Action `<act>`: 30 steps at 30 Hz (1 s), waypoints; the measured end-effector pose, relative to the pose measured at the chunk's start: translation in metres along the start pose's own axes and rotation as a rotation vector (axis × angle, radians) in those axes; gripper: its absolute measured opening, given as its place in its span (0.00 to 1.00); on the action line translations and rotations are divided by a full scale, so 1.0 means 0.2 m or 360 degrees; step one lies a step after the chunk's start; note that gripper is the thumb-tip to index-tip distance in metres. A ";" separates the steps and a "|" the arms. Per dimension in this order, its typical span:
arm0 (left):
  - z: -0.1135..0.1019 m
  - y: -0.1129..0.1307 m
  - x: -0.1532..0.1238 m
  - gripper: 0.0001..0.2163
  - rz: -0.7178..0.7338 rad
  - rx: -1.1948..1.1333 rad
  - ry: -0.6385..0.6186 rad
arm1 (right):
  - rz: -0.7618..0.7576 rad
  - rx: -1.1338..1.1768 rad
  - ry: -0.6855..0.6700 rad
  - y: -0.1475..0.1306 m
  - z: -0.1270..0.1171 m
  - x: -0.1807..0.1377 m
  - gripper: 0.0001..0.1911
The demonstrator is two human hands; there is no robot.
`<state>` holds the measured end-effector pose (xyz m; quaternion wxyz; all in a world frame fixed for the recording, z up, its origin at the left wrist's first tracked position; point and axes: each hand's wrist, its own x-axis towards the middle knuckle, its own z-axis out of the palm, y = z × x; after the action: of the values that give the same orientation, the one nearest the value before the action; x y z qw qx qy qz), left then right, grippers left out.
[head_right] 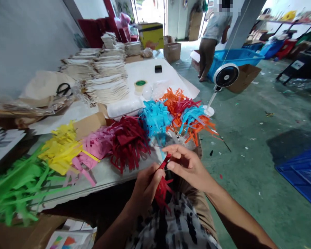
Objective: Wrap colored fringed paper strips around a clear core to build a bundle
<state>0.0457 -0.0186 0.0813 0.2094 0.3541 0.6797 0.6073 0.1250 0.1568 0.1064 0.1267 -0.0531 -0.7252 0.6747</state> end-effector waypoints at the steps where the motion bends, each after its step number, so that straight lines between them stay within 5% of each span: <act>1: 0.00 0.01 0.02 0.16 0.0021 -0.0001 -0.0019 | 0.0030 0.0034 -0.0067 0.01 0.00 0.01 0.16; 4: -0.01 0.02 0.11 0.14 0.0096 0.0055 -0.0130 | 0.0140 0.0089 -0.0107 0.01 -0.05 0.08 0.18; 7: -0.05 0.01 0.29 0.12 0.0131 0.0211 -0.0064 | 0.0078 0.0074 0.0166 -0.07 -0.20 0.23 0.18; 10: -0.08 0.00 0.52 0.11 0.0345 0.0419 0.0178 | -0.0578 -0.0078 0.0853 -0.23 -0.38 0.42 0.16; 13: -0.03 -0.01 0.74 0.08 0.0479 0.0866 0.0296 | -0.1159 -0.0523 0.1153 -0.36 -0.52 0.59 0.15; 17: 0.10 -0.04 0.93 0.12 0.0388 0.1501 0.0224 | -0.1155 -0.1418 0.0610 -0.27 -0.64 0.79 0.16; 23: 0.17 -0.12 0.99 0.08 0.0384 0.1762 0.0180 | -0.0907 -0.1726 -0.0302 0.07 -0.71 0.91 0.26; 30: 0.21 -0.12 0.85 0.10 0.0587 0.1611 0.0290 | -0.1010 -0.2118 -0.0457 0.11 -0.68 0.76 0.13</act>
<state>-0.0415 0.1346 0.0750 -0.1569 0.4698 0.8291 0.2593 0.0110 0.3273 0.1088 0.1605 0.1816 -0.9699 0.0251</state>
